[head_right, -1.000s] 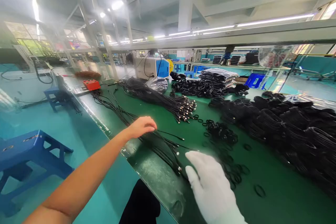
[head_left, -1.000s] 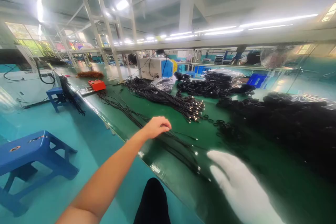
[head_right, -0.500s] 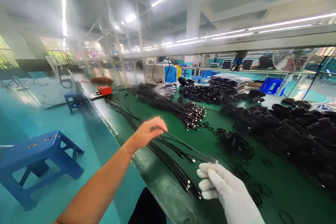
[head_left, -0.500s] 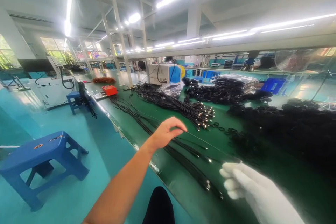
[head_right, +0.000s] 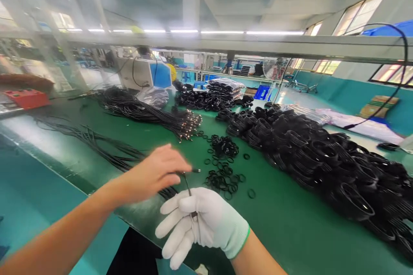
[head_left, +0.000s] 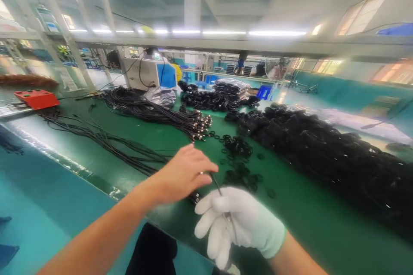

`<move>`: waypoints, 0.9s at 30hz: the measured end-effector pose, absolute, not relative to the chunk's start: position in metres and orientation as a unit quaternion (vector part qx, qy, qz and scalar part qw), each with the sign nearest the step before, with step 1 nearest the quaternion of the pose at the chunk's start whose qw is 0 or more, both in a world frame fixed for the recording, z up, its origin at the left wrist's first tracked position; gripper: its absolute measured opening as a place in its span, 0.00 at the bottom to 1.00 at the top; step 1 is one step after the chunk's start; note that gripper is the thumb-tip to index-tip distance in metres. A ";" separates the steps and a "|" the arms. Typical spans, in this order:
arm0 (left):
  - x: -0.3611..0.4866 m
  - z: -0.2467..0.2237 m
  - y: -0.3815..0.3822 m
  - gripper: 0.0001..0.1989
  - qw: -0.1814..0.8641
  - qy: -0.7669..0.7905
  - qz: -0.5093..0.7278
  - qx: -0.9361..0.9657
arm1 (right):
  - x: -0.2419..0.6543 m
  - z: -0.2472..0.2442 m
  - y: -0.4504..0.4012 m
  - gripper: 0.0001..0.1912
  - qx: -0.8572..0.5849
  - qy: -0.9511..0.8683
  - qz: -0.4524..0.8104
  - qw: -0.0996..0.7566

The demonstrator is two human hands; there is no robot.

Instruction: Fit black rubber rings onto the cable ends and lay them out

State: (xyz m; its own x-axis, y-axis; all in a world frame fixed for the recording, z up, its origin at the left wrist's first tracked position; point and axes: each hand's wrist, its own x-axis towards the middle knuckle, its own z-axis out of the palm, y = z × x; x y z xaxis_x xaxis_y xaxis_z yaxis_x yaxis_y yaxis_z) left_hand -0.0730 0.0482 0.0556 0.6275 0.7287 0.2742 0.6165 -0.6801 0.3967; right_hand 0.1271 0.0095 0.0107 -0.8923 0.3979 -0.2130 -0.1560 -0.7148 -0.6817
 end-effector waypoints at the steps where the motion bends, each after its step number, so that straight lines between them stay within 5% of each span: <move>1: -0.065 0.055 0.043 0.09 0.159 0.352 0.186 0.903 | 0.127 0.006 0.011 0.16 -0.162 -0.329 0.919 0.145; 10: -0.032 0.050 0.050 0.09 0.207 0.289 0.209 0.911 | 0.126 -0.014 0.020 0.22 -0.024 -0.276 0.954 0.112; 15: -0.036 0.010 0.064 0.14 0.106 0.435 0.191 0.874 | 0.157 0.001 0.026 0.20 -0.032 -0.303 0.902 0.305; 19: -0.046 -0.015 0.052 0.15 0.004 0.484 0.146 0.863 | 0.187 0.020 0.040 0.10 -0.032 -0.265 0.836 0.479; 27: -0.033 -0.024 -0.015 0.11 -0.144 0.278 0.228 0.922 | 0.193 0.027 0.056 0.05 -0.029 -0.251 0.839 0.482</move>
State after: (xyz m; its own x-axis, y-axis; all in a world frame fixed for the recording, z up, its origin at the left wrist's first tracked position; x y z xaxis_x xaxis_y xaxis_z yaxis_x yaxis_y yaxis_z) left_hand -0.0335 -0.0152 -0.0237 0.7417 0.4467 0.5004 0.5778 -0.8043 -0.1384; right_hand 0.1930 0.0565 0.0273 -0.5341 0.8228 0.1939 -0.7940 -0.4095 -0.4493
